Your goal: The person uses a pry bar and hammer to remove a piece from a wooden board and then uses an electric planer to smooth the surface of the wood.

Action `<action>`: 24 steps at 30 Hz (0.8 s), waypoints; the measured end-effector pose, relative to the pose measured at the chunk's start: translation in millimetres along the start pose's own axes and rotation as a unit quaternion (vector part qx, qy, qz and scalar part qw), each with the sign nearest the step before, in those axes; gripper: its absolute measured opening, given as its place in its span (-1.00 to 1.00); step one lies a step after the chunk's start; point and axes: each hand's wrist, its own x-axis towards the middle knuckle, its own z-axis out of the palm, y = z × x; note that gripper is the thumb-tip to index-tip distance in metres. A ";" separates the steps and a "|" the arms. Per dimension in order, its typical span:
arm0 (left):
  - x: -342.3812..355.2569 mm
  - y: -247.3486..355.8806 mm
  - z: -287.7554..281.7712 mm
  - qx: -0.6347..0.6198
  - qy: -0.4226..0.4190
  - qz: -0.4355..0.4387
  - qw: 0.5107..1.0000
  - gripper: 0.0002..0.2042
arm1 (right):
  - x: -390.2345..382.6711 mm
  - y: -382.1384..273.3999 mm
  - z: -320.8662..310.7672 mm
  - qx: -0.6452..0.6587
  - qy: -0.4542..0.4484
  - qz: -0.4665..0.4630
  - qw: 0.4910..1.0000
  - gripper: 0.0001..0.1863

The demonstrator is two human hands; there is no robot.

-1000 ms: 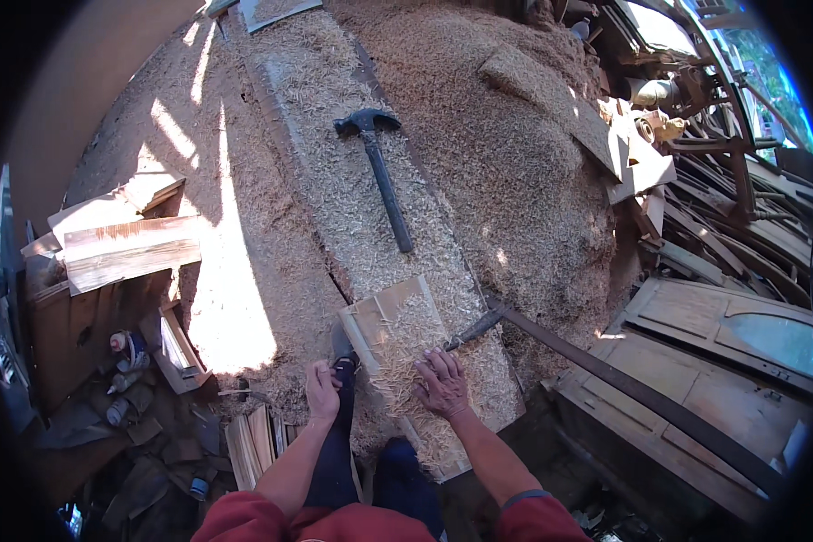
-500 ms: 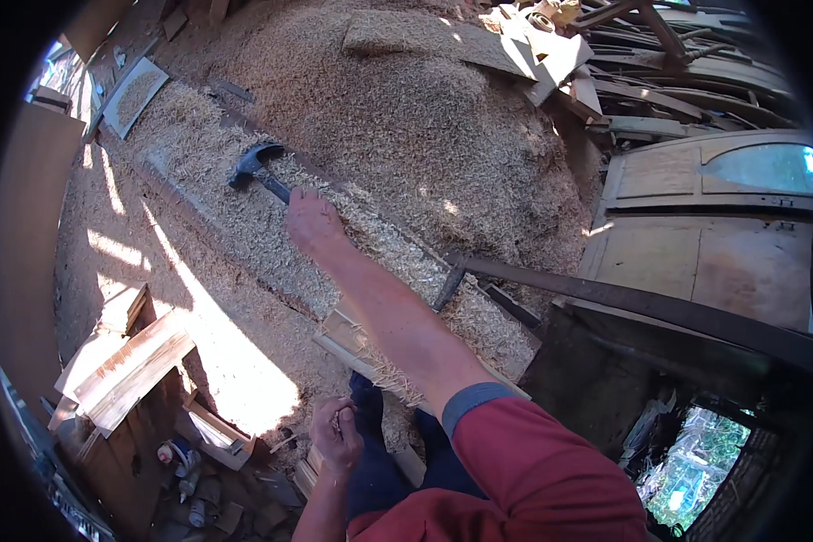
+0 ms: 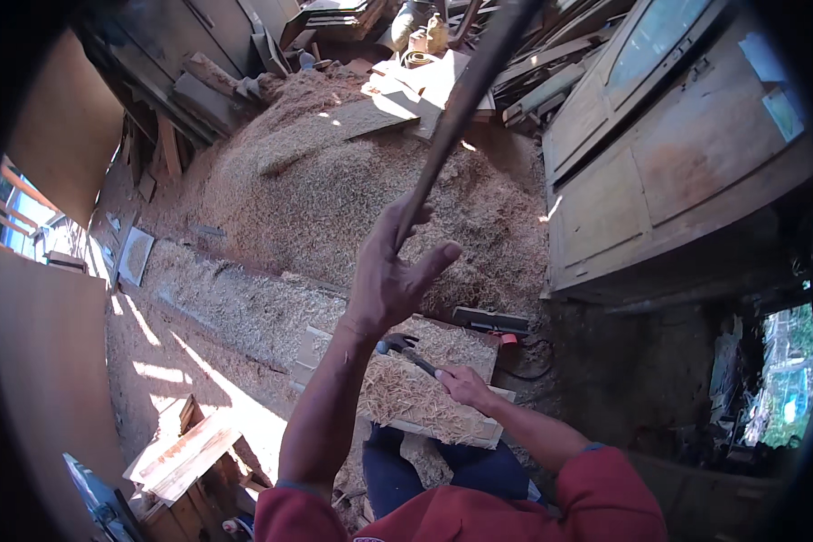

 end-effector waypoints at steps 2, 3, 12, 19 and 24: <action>8.4 -27.0 0.0 -0.030 -0.021 0.031 0.999 -0.65 | 17.4 37.4 -16.1 -0.002 0.060 0.019 0.998 -0.63; 8.9 -44.8 -6.0 -0.010 -0.018 0.068 0.997 -0.63 | 24.2 37.7 -23.0 0.043 0.078 0.047 0.995 -0.64; 9.1 -32.3 13.4 -0.036 0.056 0.037 0.997 -0.53 | 155.6 92.8 -60.1 0.083 0.096 0.003 0.992 -0.69; 4.8 -33.7 23.3 -0.006 0.011 0.070 0.997 -0.54 | 237.3 109.3 -93.2 -0.027 -0.083 0.091 0.992 -0.70; 11.0 -26.3 25.7 0.021 -0.004 0.058 0.998 -0.54 | 231.1 64.7 -86.6 -0.018 -0.182 -0.043 0.982 -0.58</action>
